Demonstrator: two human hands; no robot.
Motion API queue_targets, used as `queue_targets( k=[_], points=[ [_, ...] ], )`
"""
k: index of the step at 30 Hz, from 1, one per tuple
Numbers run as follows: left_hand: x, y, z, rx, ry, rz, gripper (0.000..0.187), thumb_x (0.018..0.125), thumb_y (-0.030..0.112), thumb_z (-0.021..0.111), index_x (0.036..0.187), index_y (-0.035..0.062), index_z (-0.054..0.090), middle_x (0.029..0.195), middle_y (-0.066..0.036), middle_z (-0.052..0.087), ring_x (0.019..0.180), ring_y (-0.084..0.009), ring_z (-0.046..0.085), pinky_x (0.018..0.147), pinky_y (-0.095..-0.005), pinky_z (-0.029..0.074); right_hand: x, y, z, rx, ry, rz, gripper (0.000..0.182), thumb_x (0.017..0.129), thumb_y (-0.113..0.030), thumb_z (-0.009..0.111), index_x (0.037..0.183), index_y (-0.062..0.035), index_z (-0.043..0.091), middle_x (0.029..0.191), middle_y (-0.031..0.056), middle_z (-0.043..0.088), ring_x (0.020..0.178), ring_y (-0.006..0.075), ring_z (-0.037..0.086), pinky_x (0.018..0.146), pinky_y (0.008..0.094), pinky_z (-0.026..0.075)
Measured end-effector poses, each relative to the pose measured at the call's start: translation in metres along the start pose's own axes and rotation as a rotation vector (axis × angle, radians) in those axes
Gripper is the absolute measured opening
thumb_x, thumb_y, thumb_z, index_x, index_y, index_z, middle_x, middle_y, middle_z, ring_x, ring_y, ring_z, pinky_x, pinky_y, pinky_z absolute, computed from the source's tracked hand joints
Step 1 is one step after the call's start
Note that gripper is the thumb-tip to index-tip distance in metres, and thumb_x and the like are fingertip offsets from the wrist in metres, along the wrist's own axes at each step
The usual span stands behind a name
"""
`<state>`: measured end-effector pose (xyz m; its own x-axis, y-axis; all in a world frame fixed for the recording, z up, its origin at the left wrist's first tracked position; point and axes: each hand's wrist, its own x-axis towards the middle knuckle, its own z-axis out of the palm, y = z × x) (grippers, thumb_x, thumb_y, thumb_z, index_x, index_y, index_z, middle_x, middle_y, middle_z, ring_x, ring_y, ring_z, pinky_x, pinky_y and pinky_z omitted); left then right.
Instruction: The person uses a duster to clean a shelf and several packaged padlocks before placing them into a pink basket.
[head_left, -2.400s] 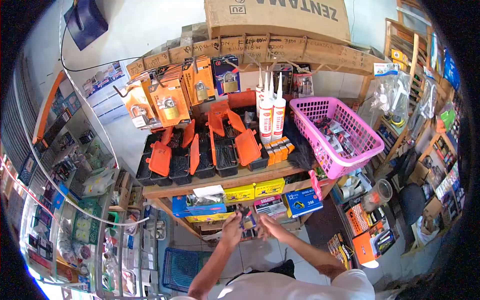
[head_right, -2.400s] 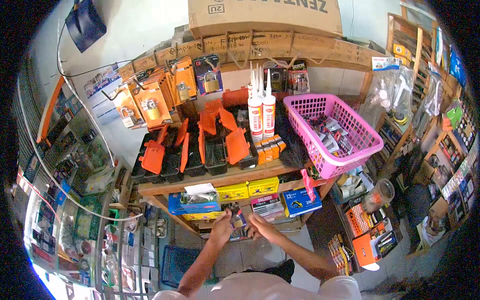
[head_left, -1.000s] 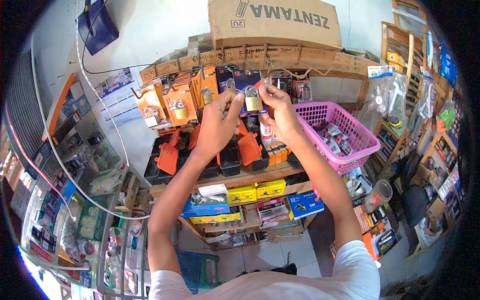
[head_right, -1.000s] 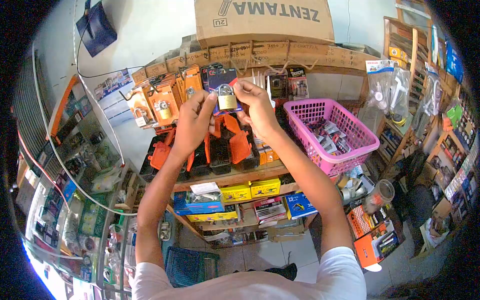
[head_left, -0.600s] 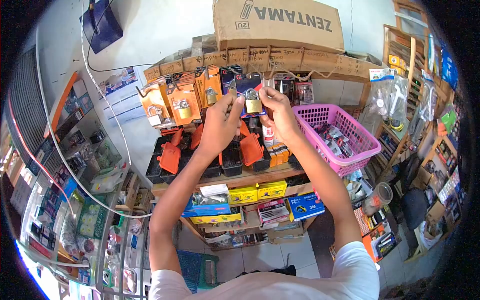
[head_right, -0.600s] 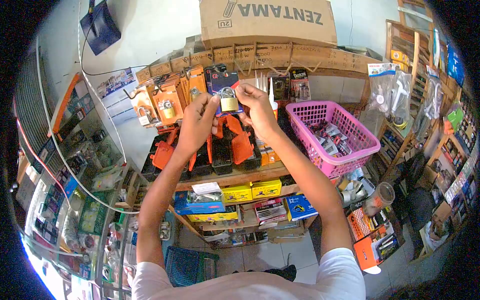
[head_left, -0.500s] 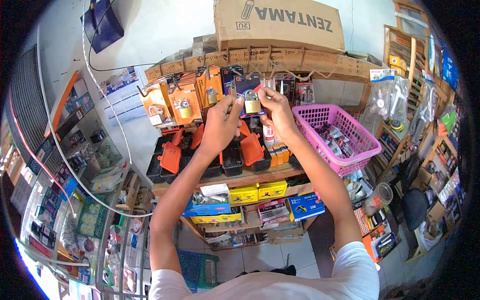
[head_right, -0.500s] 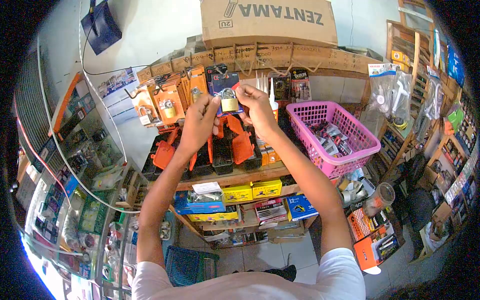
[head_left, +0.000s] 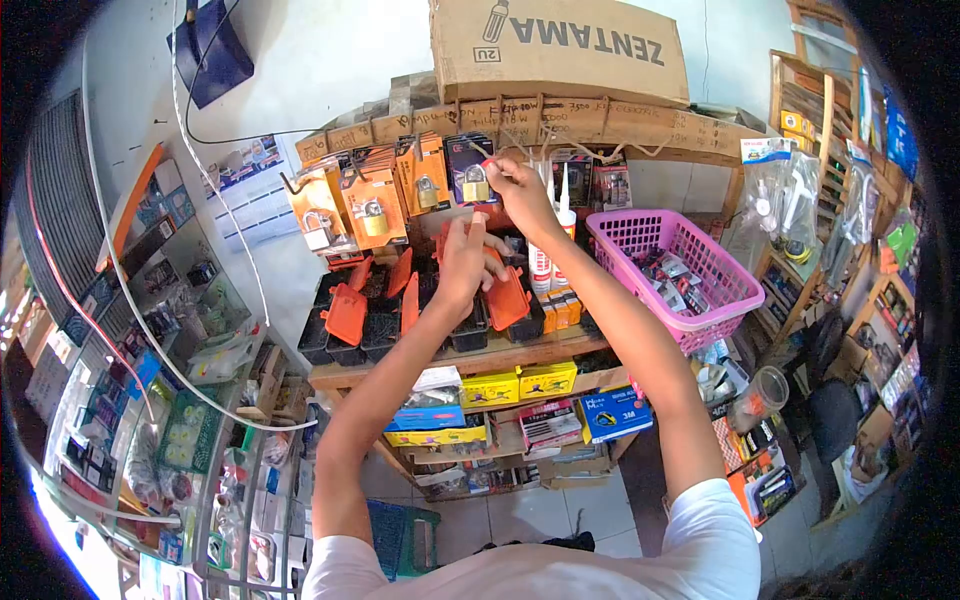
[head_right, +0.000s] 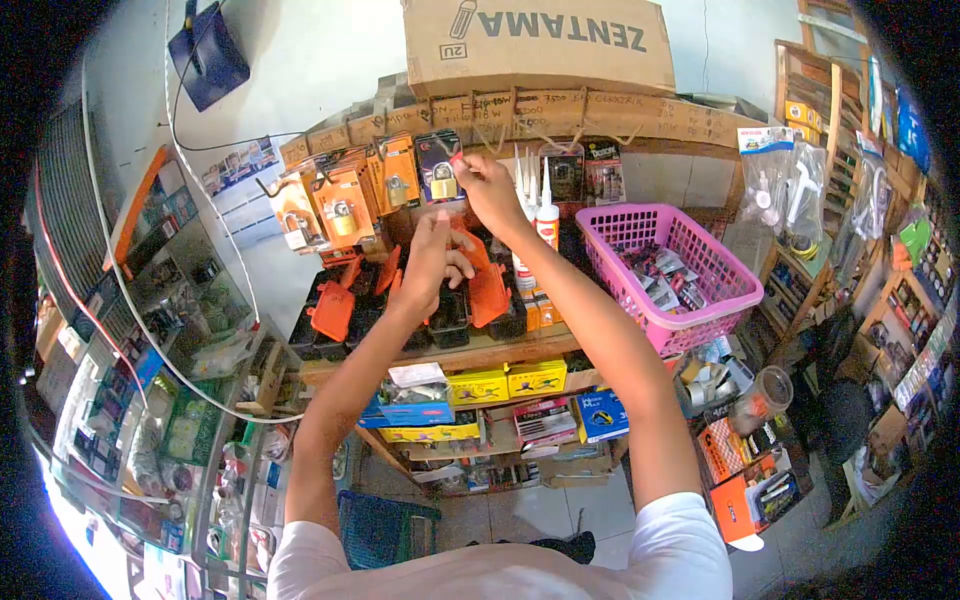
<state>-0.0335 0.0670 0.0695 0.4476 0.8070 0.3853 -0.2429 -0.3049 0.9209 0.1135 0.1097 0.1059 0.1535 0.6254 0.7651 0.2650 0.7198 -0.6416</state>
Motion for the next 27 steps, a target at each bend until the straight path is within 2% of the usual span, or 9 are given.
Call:
queue_targets(
  k=[2, 7, 11, 14, 15, 18, 24, 25, 27],
  points=[
    [-0.003, 0.002, 0.005, -0.015, 0.015, -0.021, 0.038, 0.102, 0.041, 0.034, 0.119, 0.0074, 0.040, 0.082, -0.009, 0.057, 0.052, -0.0150, 0.056, 0.039, -0.0227, 0.035, 0.006, 0.001, 0.000, -0.095, 0.006, -0.053, 0.028, 0.094, -0.023, 0.056, 0.095, 0.0046, 0.061, 0.075, 0.0069, 0.062, 0.070, 0.0140, 0.055, 0.069, 0.0310, 0.045],
    [-0.008, 0.002, 0.015, -0.039, -0.048, -0.072, 0.036, 0.101, 0.040, 0.037, 0.119, 0.0087, 0.041, 0.083, -0.010, 0.058, 0.053, -0.0159, 0.057, 0.038, -0.0227, 0.035, 0.008, 0.000, -0.001, -0.123, -0.017, 0.013, 0.025, 0.094, -0.023, 0.057, 0.096, 0.0014, 0.063, 0.069, 0.0083, 0.058, 0.066, 0.0144, 0.057, 0.062, 0.0333, 0.046],
    [-0.012, 0.002, 0.025, -0.040, -0.089, -0.071, 0.039, 0.100, 0.041, 0.041, 0.122, 0.0084, 0.041, 0.083, -0.010, 0.058, 0.054, -0.0155, 0.057, 0.040, -0.0223, 0.037, 0.012, 0.022, 0.000, -0.301, 0.019, -0.067, 0.040, 0.094, -0.039, 0.054, 0.106, -0.0017, 0.062, 0.075, 0.0137, 0.064, 0.073, 0.0280, 0.062, 0.066, 0.0396, 0.048],
    [-0.012, -0.005, 0.034, -0.101, -0.138, -0.092, 0.033, 0.100, 0.038, 0.043, 0.111, 0.0079, 0.041, 0.082, -0.009, 0.058, 0.053, -0.0142, 0.058, 0.037, -0.0204, 0.036, 0.004, 0.042, -0.008, -0.233, -0.038, 0.165, 0.049, 0.095, -0.048, 0.046, 0.108, -0.0017, 0.056, 0.087, 0.0182, 0.066, 0.085, 0.0351, 0.064, 0.074, 0.0445, 0.047],
    [-0.015, -0.011, 0.036, -0.099, -0.146, -0.098, 0.033, 0.100, 0.038, 0.043, 0.111, 0.0079, 0.041, 0.082, -0.009, 0.058, 0.053, -0.0142, 0.058, 0.037, -0.0204, 0.036, -0.023, -0.017, -0.025, -0.168, -0.196, 0.319, 0.053, 0.095, -0.053, 0.042, 0.104, -0.0027, 0.054, 0.087, 0.0185, 0.066, 0.084, 0.0380, 0.064, 0.074, 0.0463, 0.047],
    [-0.027, -0.025, 0.041, -0.056, -0.263, -0.244, 0.031, 0.099, 0.038, 0.044, 0.109, 0.0092, 0.041, 0.084, -0.009, 0.058, 0.055, -0.0135, 0.059, 0.038, -0.0201, 0.037, -0.056, -0.011, -0.056, -0.611, -0.247, 0.197, 0.050, 0.094, -0.054, 0.041, 0.103, -0.0067, 0.053, 0.077, 0.0156, 0.066, 0.073, 0.0364, 0.065, 0.066, 0.0463, 0.049],
    [-0.041, -0.087, 0.052, 0.163, -0.626, -0.442, 0.042, 0.095, 0.043, 0.049, 0.117, 0.0076, 0.046, 0.103, -0.007, 0.058, 0.077, -0.0118, 0.061, 0.051, -0.0227, 0.044, -0.105, -0.022, -0.172, -1.085, -0.616, 0.317, 0.039, 0.088, -0.049, 0.055, 0.090, -0.0112, 0.065, 0.084, 0.0119, 0.069, 0.083, 0.0325, 0.067, 0.070, 0.0453, 0.052],
    [-0.039, -0.091, 0.058, 0.197, -0.724, -0.466, 0.044, 0.095, 0.042, 0.050, 0.119, 0.0050, 0.047, 0.106, -0.008, 0.057, 0.089, -0.0148, 0.062, 0.063, -0.0269, 0.050, -0.103, -0.017, -0.194, -1.151, -0.643, 0.387, 0.037, 0.087, -0.047, 0.057, 0.089, -0.0118, 0.067, 0.085, 0.0120, 0.069, 0.083, 0.0323, 0.067, 0.070, 0.0452, 0.052],
    [-0.037, -0.108, 0.083, 0.422, -0.834, -0.259, 0.051, 0.094, 0.042, 0.052, 0.124, 0.0018, 0.045, 0.113, -0.013, 0.055, 0.104, -0.0234, 0.059, 0.082, -0.0358, 0.049, -0.097, 0.027, -0.249, -1.058, -0.599, 0.327, 0.039, 0.086, -0.047, 0.057, 0.089, -0.0103, 0.069, 0.089, 0.0143, 0.069, 0.086, 0.0328, 0.067, 0.074, 0.0454, 0.052]
  ],
)
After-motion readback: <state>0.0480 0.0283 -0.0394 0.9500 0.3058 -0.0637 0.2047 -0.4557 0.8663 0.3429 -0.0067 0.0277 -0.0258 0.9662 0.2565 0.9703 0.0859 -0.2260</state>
